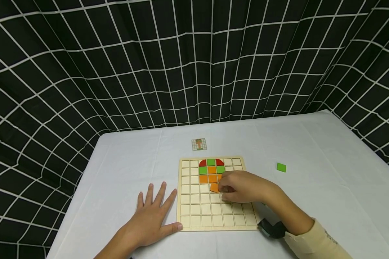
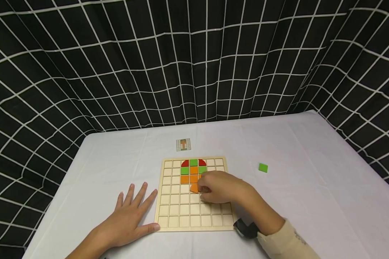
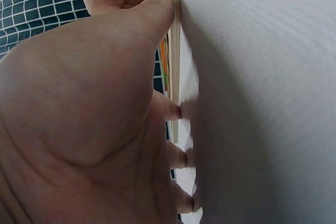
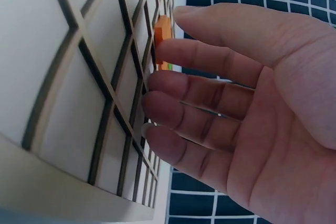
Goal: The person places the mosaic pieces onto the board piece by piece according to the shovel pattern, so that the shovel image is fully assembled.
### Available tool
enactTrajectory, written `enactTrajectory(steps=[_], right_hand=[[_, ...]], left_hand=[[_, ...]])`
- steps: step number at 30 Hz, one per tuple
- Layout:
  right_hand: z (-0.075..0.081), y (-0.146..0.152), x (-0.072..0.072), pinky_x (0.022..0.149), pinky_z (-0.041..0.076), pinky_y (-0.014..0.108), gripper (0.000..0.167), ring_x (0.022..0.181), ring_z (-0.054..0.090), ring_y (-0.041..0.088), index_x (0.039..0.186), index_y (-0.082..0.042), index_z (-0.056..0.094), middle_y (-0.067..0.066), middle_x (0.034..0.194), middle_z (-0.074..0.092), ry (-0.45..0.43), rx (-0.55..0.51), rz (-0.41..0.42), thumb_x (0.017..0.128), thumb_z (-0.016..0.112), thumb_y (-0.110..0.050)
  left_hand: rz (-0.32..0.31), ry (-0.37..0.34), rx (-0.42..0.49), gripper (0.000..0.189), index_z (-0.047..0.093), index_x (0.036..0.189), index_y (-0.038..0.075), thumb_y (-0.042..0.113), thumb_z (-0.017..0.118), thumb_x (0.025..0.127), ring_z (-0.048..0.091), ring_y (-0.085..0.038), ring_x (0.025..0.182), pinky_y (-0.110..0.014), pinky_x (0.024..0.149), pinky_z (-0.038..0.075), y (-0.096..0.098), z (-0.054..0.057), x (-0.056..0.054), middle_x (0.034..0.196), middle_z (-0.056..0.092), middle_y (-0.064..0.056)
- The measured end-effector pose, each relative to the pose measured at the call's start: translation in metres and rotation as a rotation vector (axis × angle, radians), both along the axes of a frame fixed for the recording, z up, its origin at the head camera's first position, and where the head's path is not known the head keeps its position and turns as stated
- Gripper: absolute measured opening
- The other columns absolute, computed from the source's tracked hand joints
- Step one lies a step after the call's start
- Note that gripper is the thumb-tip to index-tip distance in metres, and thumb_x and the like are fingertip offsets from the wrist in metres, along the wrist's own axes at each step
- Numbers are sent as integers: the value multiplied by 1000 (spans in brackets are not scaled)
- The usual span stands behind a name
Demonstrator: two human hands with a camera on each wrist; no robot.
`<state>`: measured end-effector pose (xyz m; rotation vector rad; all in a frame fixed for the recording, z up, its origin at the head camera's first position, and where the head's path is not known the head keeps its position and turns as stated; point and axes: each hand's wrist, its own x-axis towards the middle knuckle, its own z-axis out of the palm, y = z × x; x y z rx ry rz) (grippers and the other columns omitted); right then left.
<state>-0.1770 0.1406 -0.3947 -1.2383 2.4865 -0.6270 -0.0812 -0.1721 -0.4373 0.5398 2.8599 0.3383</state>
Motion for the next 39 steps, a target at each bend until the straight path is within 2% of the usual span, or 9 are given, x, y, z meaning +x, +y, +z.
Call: enactTrajectory(steps=[8,11,15,17,25,33,39], right_hand=[[-4,-3,1,60,37,24,20,68,43,5,79,-20,57,-4,75,49,26,10,-16,87,73,-11],[-4,-4,1,64,39,25,8,71,45,6,91,-15,65,-4,79,52,47,2,-18,88,72,-11],[-4,-6,3,71,44,27,25,76,50,8,116,-13,71,-6,92,58,56,10,0,90,71,-13],[-4,-7,5,72,45,27,29,77,51,9,120,-15,72,-7,97,58,52,24,9,91,71,-14],[-5,-13,10,62,41,24,33,66,43,6,122,-18,73,-6,90,52,74,33,3,90,71,-13],[-6,-13,10,65,42,26,26,71,45,6,115,-19,75,-6,93,55,82,45,-19,90,71,-14],[-3,-9,8,65,43,25,25,71,46,5,114,-17,75,-6,92,56,63,25,5,90,70,-12]], left_hand=[[1,-3,2,100,30,160,18,83,44,85,-1,-56,144,-78,104,6,0,2,0,164,13,-22],[2,-4,-2,100,30,160,18,82,44,85,-1,-56,144,-78,104,7,0,2,0,164,13,-22],[4,-4,-8,99,30,160,18,82,44,85,0,-56,145,-78,105,8,0,3,0,164,13,-21],[4,-3,-8,99,30,160,18,82,45,85,0,-56,145,-78,105,8,0,3,0,164,13,-21],[4,-7,-9,99,29,160,19,82,44,86,-1,-55,145,-77,106,7,0,3,1,165,12,-20],[-1,-2,-12,99,29,160,18,82,43,86,0,-56,145,-77,105,8,0,3,1,164,13,-21],[-4,-2,-11,99,28,160,19,83,42,86,-1,-55,145,-78,105,7,0,2,0,164,12,-21]])
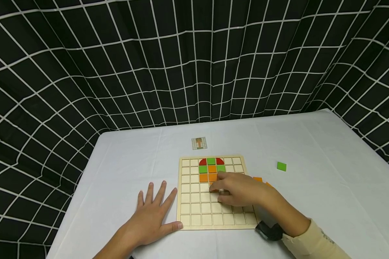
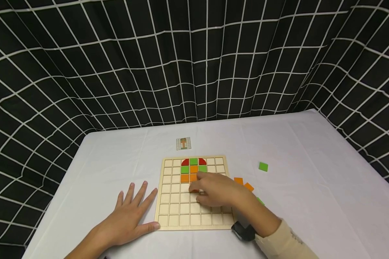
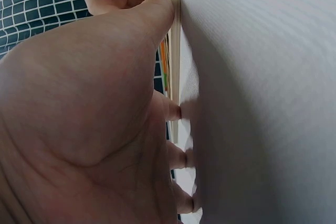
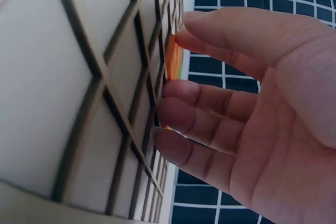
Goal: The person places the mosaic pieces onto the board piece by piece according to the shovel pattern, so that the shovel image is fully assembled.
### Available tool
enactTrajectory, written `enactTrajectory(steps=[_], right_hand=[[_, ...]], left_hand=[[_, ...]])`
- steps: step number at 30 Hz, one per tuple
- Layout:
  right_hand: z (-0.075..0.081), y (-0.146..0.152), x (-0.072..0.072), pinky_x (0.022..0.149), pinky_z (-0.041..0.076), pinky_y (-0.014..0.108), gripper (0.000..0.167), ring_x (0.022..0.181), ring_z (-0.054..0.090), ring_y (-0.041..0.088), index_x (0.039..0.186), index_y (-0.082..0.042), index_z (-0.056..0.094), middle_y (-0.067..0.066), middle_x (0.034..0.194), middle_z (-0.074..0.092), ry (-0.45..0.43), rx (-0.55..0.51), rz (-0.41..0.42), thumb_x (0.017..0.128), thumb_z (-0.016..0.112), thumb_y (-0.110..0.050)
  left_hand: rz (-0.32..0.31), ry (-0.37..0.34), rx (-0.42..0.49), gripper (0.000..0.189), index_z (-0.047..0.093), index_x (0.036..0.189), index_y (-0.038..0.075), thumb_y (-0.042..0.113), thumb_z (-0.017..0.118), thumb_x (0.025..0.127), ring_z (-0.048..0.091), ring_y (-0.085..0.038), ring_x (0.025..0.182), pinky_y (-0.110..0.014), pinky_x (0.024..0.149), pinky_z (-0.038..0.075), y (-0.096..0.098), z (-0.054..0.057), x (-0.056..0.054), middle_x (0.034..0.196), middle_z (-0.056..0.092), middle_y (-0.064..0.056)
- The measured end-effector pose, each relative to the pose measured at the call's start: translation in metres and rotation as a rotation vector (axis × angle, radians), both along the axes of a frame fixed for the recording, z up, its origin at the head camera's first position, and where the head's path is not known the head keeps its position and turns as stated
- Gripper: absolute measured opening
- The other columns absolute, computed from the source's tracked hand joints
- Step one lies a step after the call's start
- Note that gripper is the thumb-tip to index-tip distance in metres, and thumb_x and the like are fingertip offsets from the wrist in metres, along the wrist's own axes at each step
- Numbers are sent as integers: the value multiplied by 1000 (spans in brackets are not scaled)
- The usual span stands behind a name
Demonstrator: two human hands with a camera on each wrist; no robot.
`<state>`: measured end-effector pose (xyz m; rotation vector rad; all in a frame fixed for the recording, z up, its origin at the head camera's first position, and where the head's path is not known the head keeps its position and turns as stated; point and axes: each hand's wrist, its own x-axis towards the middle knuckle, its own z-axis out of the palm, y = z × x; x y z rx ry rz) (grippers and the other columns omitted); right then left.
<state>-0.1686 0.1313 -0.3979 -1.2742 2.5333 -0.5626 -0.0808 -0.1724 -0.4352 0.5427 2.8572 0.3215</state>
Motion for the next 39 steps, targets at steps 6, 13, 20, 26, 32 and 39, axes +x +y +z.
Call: enactTrajectory(steps=[6,13,20,26,32,39], right_hand=[[7,6,-4,61,40,25,18,68,45,6,109,-14,73,-5,78,53,-78,-6,-30,91,71,-11],[13,15,-5,62,40,26,15,67,45,6,105,-13,72,-8,72,49,-82,0,-36,90,73,-11],[15,52,-4,63,44,26,23,69,49,7,111,-11,73,-8,86,56,-38,-9,-156,88,76,-10],[5,93,2,60,44,23,24,69,47,5,110,-12,73,-8,88,55,-46,-24,-246,87,78,-8],[-1,114,1,62,44,26,29,72,48,9,110,-13,71,-8,87,53,-63,56,-363,83,80,-9],[-5,111,1,62,43,29,28,72,48,12,102,-14,66,-6,82,51,-76,101,-414,79,81,-6]], left_hand=[[-2,1,-2,100,29,160,18,83,43,85,-1,-56,145,-78,105,7,0,0,-1,164,12,-22],[6,-15,17,100,30,160,19,83,43,85,-1,-56,145,-78,104,7,-1,1,0,165,11,-21],[19,-25,22,100,28,160,20,84,43,84,-3,-55,145,-78,104,5,-3,1,1,165,11,-20],[14,-19,9,100,27,161,21,84,42,84,-2,-55,145,-78,105,7,-1,-1,0,165,11,-19],[18,-20,20,100,28,161,21,84,42,84,-2,-55,145,-78,105,6,0,-1,1,165,11,-20],[12,-9,16,99,29,160,20,83,43,85,-1,-55,145,-78,105,7,0,0,1,165,12,-20]])
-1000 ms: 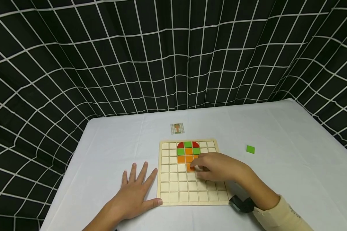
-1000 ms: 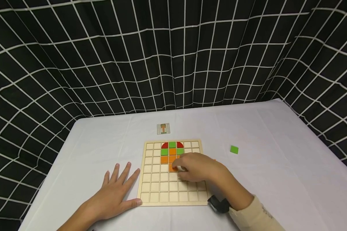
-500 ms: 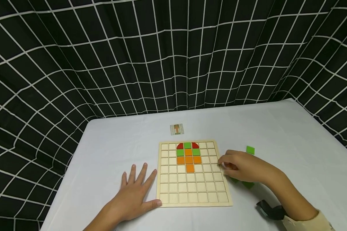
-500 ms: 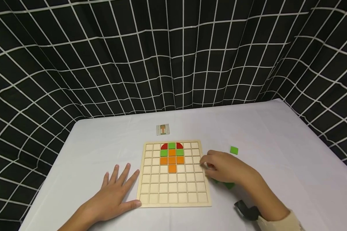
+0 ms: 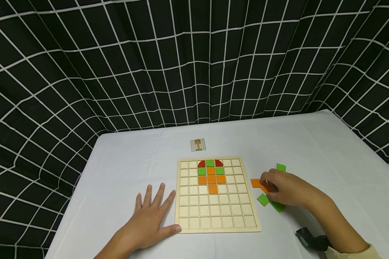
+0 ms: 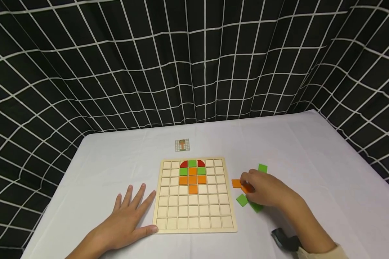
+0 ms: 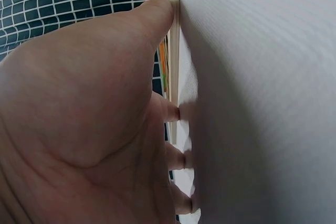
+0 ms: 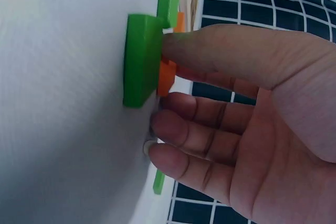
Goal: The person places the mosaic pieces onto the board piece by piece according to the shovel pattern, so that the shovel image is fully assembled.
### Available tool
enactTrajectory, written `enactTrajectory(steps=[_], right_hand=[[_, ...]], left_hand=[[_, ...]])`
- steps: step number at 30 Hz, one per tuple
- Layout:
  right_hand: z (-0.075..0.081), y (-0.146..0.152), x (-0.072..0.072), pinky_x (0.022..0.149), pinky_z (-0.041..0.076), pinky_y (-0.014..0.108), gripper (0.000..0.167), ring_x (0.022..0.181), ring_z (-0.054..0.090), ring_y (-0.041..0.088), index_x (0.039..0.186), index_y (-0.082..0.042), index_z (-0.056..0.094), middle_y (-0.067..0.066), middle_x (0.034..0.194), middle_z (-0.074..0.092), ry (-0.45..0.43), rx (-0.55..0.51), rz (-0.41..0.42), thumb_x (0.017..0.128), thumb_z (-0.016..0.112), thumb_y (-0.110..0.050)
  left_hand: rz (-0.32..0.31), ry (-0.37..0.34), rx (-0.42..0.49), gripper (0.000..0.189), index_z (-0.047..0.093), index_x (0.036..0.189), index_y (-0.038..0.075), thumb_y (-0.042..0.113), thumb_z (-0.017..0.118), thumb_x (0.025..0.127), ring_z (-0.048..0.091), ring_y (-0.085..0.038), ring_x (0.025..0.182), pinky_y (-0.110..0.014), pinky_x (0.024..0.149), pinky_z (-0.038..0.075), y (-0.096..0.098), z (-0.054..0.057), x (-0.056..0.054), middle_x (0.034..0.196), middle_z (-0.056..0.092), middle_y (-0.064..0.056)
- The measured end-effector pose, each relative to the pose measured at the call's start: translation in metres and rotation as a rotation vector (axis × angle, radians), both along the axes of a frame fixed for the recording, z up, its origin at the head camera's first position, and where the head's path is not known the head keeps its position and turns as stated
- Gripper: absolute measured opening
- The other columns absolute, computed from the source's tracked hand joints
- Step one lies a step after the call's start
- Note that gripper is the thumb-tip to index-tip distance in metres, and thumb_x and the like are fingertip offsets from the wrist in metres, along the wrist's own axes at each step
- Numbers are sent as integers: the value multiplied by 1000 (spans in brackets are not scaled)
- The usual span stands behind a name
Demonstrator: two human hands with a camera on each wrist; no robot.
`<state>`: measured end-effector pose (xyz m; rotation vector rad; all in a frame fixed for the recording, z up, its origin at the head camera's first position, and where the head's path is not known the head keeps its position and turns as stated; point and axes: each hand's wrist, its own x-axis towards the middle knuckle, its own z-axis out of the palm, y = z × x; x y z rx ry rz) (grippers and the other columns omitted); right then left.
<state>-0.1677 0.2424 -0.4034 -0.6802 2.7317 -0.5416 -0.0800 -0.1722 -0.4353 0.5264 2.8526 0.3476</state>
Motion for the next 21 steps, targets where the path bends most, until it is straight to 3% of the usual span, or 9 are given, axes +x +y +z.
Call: enactTrajectory(steps=[6,13,21], right_hand=[[-1,-3,3,64,44,32,29,72,48,13,105,-11,67,-5,84,52,5,26,-41,80,80,-5],[-1,2,2,63,42,32,21,71,46,13,95,-13,67,-6,79,50,41,37,-58,79,81,-9],[-2,3,1,62,41,32,30,72,46,13,107,-14,70,-6,80,50,34,26,-47,79,81,-10]], left_hand=[[-3,3,7,99,29,160,20,82,44,85,-1,-55,145,-78,104,7,0,0,0,165,12,-21],[-2,-4,0,98,30,160,20,82,45,85,0,-55,145,-77,105,8,0,0,0,165,13,-20],[0,0,6,98,31,159,19,81,46,85,-1,-55,145,-77,105,7,1,1,1,165,13,-20]])
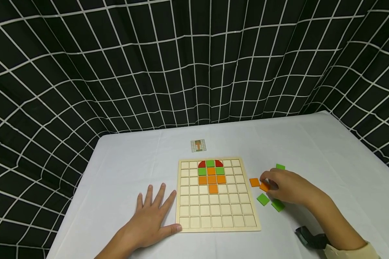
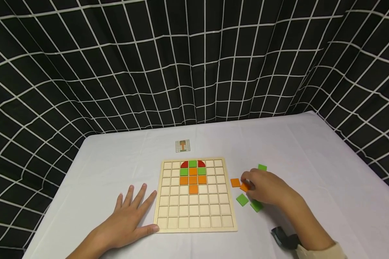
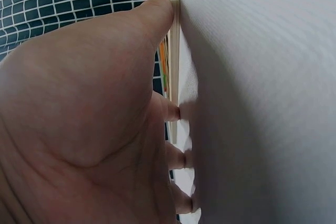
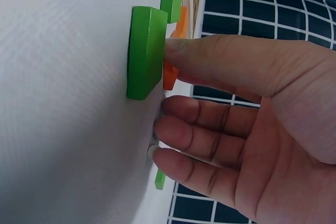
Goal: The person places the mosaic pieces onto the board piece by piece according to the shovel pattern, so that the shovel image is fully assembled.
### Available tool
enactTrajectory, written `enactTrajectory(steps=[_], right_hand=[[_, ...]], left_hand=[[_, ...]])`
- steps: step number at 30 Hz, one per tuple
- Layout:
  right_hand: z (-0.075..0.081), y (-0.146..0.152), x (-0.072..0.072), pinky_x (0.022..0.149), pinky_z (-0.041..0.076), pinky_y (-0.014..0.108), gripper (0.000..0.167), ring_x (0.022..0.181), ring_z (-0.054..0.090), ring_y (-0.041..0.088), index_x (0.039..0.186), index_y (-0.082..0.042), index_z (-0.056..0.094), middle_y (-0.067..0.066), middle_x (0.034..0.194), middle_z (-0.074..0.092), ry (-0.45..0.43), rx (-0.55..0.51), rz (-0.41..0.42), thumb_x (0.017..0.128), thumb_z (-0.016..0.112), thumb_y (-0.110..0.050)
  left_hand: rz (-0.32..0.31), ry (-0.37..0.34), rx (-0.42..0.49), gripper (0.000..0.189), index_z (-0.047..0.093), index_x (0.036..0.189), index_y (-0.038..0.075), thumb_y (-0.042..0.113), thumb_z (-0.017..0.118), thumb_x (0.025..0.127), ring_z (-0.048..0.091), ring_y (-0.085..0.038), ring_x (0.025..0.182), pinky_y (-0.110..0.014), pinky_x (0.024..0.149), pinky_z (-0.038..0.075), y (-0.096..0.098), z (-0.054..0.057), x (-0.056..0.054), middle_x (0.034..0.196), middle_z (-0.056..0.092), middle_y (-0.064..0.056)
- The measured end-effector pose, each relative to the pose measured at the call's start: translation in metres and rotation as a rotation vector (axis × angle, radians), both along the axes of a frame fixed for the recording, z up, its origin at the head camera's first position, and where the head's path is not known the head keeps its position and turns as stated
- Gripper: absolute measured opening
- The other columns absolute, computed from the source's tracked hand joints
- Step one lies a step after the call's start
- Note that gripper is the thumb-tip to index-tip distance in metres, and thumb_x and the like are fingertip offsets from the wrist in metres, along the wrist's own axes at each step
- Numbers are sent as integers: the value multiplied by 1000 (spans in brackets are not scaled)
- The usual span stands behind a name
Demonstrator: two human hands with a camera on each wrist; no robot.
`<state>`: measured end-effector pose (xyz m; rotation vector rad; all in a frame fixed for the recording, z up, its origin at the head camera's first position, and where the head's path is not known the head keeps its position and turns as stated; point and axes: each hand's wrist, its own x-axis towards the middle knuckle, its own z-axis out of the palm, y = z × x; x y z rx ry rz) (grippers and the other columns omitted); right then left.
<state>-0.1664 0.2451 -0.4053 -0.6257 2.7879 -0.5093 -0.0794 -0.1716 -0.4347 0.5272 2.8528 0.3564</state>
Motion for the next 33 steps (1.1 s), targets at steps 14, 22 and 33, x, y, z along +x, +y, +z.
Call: enactTrajectory(steps=[14,22,33], right_hand=[[-1,3,-3,63,41,29,19,71,46,8,93,-16,67,-10,79,50,84,-3,70,79,80,-12],[0,-2,-2,60,36,27,16,68,43,8,89,-16,67,-9,73,47,75,-20,81,79,79,-13],[-1,-10,0,56,35,26,18,63,42,5,82,-17,62,-8,67,45,58,-59,112,82,80,-16]], left_hand=[[4,2,-13,99,31,159,19,82,46,85,1,-55,145,-77,105,8,0,-1,-1,165,13,-20],[-1,12,-2,98,31,159,19,81,46,86,0,-55,145,-78,105,8,0,-1,0,165,13,-20],[-1,10,-4,98,31,160,20,82,46,85,0,-55,146,-77,105,8,0,-1,0,165,13,-20]])
